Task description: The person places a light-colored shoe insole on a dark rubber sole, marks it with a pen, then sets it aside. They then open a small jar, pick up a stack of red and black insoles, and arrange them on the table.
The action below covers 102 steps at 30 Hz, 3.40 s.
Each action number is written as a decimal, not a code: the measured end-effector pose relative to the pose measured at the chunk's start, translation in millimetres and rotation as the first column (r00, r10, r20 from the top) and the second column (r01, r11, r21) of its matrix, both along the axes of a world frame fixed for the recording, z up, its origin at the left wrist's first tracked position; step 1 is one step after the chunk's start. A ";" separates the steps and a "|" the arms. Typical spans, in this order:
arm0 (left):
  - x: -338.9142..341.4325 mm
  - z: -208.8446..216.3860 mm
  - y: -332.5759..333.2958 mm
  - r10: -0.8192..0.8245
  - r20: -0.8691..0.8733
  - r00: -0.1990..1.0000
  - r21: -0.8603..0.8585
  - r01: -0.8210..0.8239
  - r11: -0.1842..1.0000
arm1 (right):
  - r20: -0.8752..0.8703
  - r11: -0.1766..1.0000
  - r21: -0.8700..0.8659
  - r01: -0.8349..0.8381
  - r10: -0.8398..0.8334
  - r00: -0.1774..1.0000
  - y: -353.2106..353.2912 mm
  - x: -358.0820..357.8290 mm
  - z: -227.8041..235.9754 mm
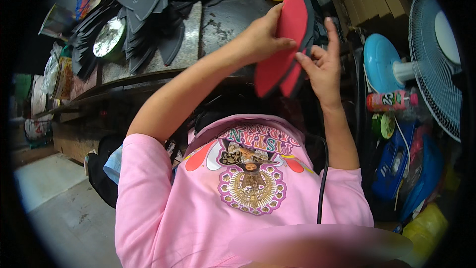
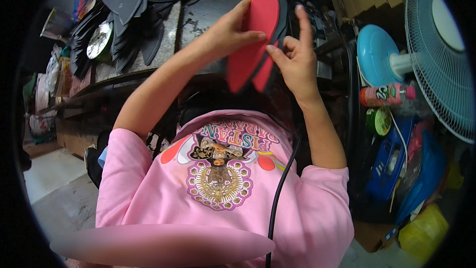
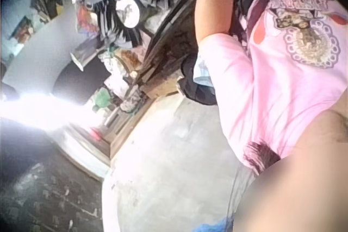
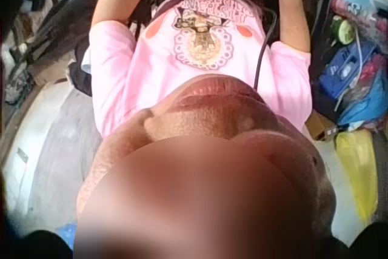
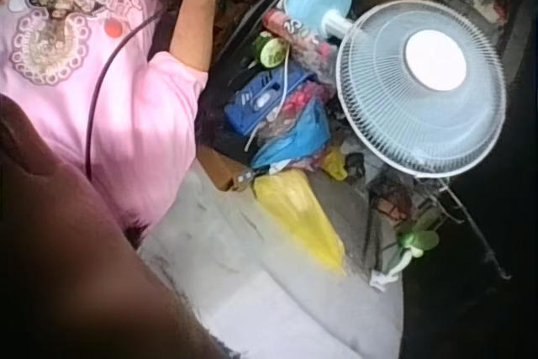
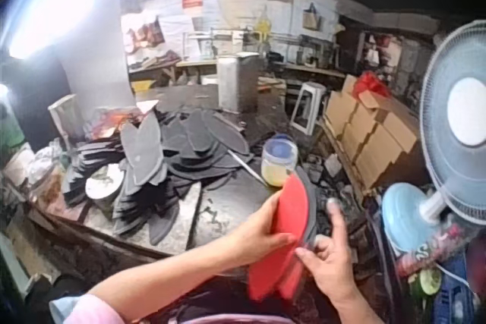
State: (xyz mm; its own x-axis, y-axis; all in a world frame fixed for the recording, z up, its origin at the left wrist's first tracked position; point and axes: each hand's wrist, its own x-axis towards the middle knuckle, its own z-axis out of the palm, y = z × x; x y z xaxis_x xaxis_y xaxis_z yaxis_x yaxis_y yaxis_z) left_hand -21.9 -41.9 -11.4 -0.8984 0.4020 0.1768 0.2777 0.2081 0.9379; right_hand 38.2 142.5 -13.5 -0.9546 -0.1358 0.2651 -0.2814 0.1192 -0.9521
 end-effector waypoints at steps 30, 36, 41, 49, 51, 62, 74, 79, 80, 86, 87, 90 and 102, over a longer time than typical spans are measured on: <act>15.1 -19.6 -35.3 0.032 -0.563 0.826 -0.518 -0.383 0.765 | -0.523 0.573 0.736 0.361 0.143 0.840 21.8 -123.8 -38.7; 15.1 -19.9 -36.0 0.041 -0.561 0.827 -0.511 -0.385 0.768 | -0.226 0.832 0.552 0.059 0.082 0.971 35.6 -117.7 -54.8; 16.3 -19.9 -34.2 0.049 -0.569 0.821 -0.511 -0.399 0.761 | -0.343 0.784 0.618 0.065 0.194 0.919 43.0 -74.5 -44.9; 16.1 -17.3 -33.4 0.056 -0.536 0.843 -0.516 -0.379 0.768 | -0.122 0.924 0.314 -0.219 0.269 0.955 49.0 -79.8 -22.5; 16.5 -16.3 -33.4 0.051 -0.517 0.854 -0.531 -0.367 0.764 | -0.203 0.902 0.420 -0.099 0.200 0.959 54.4 -102.8 -20.7; 16.9 -14.0 -32.9 0.053 -0.531 0.846 -0.517 -0.373 0.771 | -0.688 0.300 0.719 0.627 0.182 0.702 55.3 -131.2 -27.2; 17.1 -14.3 -33.0 0.057 -0.522 0.851 -0.517 -0.368 0.773 | -0.432 0.643 0.733 0.224 0.184 0.883 69.0 -124.5 -48.3; 17.0 -16.6 -31.9 0.071 -0.563 0.824 -0.471 -0.389 0.792 | -0.475 0.528 0.799 0.288 0.261 0.841 67.7 -65.6 -35.7; 16.9 -16.9 -32.0 0.068 -0.571 0.818 -0.469 -0.394 0.791 | -0.468 0.487 0.824 0.290 0.295 0.833 68.3 -61.9 -32.4; 16.2 -16.3 -32.6 0.062 -0.562 0.825 -0.481 -0.386 0.787 | -0.376 0.841 0.540 0.039 0.200 0.905 62.3 -107.7 -24.4; 16.4 -16.1 -32.8 0.058 -0.551 0.832 -0.496 -0.383 0.780 | -0.446 0.722 0.665 0.191 0.180 0.877 55.7 -115.0 -27.4; 16.0 -15.1 -33.7 0.049 -0.533 0.845 -0.522 -0.374 0.767 | -0.617 0.313 0.778 0.544 0.220 0.756 39.5 -125.7 -30.0; 15.9 -15.9 -34.2 0.051 -0.540 0.840 -0.504 -0.372 0.780 | -0.518 0.169 0.855 0.490 0.251 0.818 38.9 -131.1 -28.0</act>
State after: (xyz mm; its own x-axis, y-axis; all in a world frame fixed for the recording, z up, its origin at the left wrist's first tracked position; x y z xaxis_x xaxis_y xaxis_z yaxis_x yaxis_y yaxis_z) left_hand -6.0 -76.1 -27.3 -0.8340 0.3781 0.4019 0.5269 0.7618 0.3768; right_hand -92.9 181.4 -41.5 -0.7668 -0.5157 0.3822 -0.4597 0.8568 0.2336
